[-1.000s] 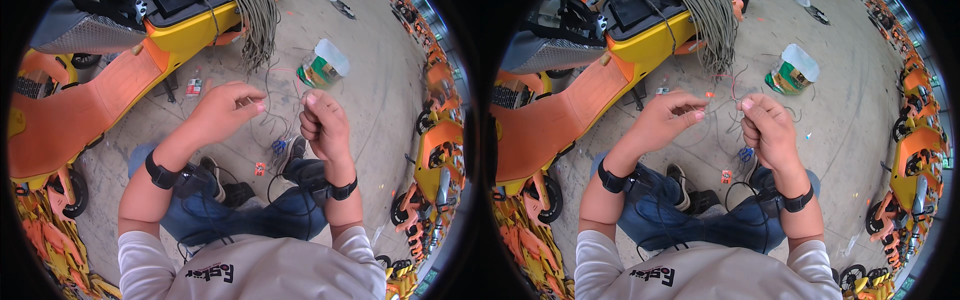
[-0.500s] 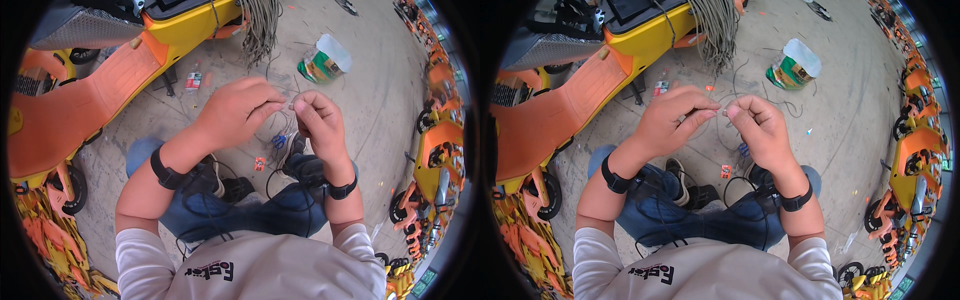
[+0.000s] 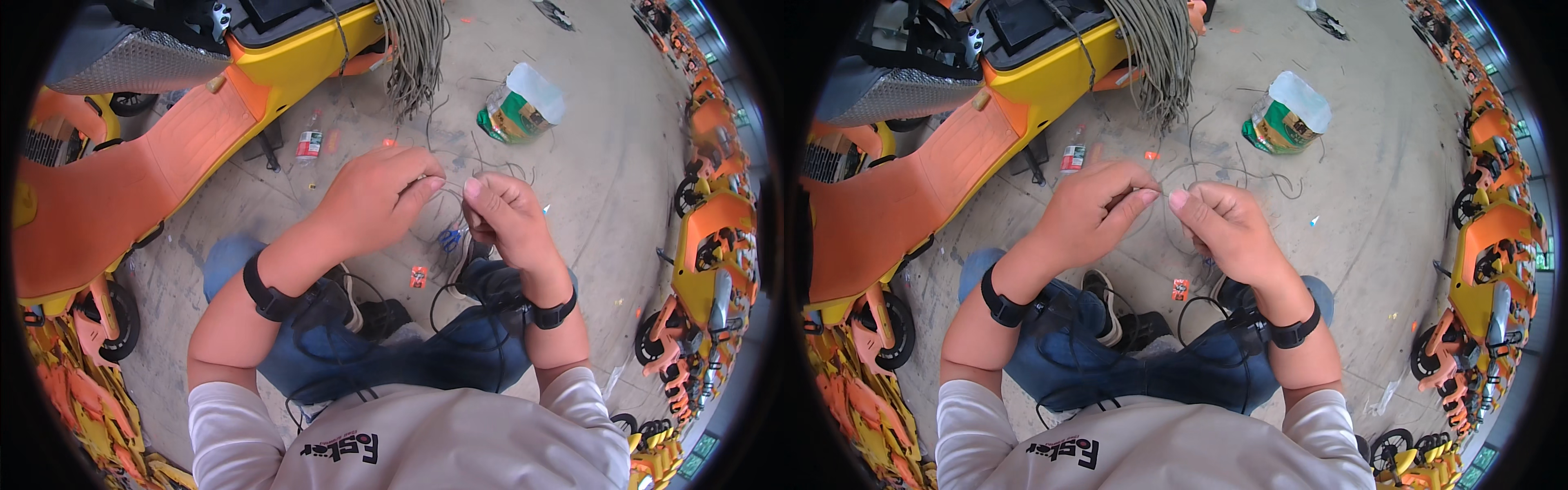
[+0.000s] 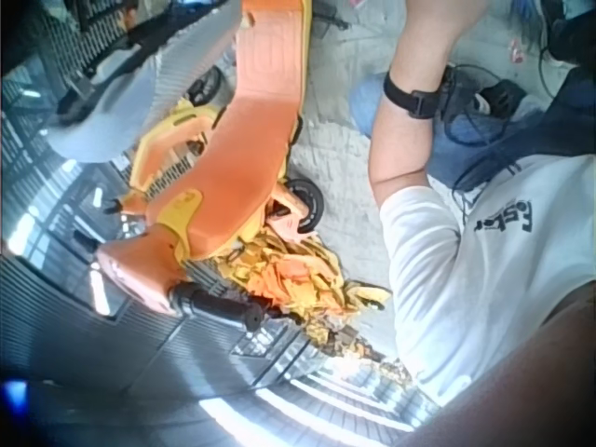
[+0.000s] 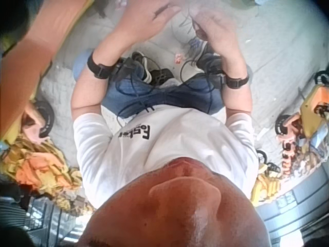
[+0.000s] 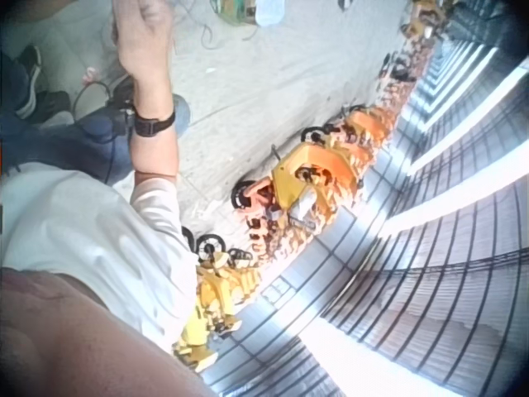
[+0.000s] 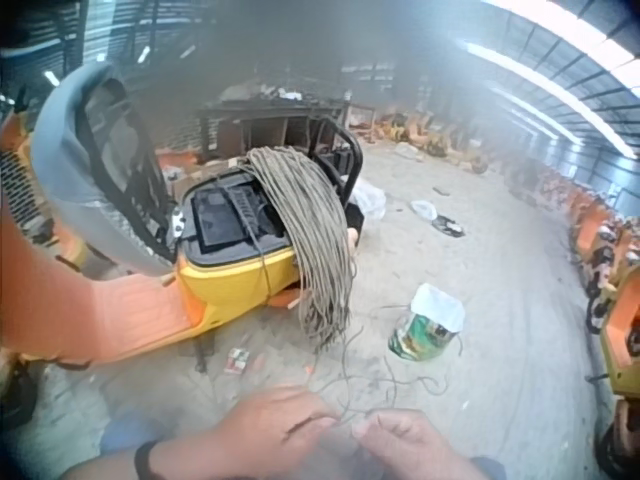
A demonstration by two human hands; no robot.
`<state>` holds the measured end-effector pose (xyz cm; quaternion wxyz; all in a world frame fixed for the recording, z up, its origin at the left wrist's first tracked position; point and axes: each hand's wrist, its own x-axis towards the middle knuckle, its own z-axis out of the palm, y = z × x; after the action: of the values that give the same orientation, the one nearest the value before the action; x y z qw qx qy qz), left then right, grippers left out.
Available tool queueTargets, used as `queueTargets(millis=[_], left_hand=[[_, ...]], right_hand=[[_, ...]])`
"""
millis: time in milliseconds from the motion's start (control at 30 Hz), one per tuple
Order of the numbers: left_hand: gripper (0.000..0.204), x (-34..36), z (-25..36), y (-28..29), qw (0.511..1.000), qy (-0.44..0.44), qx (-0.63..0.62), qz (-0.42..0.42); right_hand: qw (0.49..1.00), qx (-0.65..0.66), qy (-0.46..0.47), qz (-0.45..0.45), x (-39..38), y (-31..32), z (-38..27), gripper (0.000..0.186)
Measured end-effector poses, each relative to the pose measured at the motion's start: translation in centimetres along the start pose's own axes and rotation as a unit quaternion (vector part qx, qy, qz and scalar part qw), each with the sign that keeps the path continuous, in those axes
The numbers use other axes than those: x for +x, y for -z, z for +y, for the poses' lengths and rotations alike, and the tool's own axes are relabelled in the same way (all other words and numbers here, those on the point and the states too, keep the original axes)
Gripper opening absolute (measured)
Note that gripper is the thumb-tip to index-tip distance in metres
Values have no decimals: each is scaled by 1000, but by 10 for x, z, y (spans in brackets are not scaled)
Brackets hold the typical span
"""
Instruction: The person twists thin electrical wires together by hand and uses shears to cut a length of wire.
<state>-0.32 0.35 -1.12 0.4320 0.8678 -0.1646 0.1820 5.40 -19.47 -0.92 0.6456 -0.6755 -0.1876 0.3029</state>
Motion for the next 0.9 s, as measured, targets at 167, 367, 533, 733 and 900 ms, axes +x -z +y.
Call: queueTargets(millis=[167, 367, 533, 733, 900], left_hand=[[15, -7, -4, -1, 986, 127, -37, -96], [34, -12, 6, 7, 901, 170, -243, -318], [41, -14, 15, 16, 736, 224, -508, -388], [40, -16, 17, 1, 910, 123, -394, -25], [32, -8, 5, -12, 982, 75, -129, 112]], right_hand=[[931, 318, -16, -176, -2, 12, 4, 31], [939, 340, 10, -41, 8, 11, -3, 35], [976, 202, -74, -17, 8, -12, 11, 33], [937, 341, -30, -69, 15, -23, 30, 33], [903, 427, -22, -47, 22, -11, 17, 24]])
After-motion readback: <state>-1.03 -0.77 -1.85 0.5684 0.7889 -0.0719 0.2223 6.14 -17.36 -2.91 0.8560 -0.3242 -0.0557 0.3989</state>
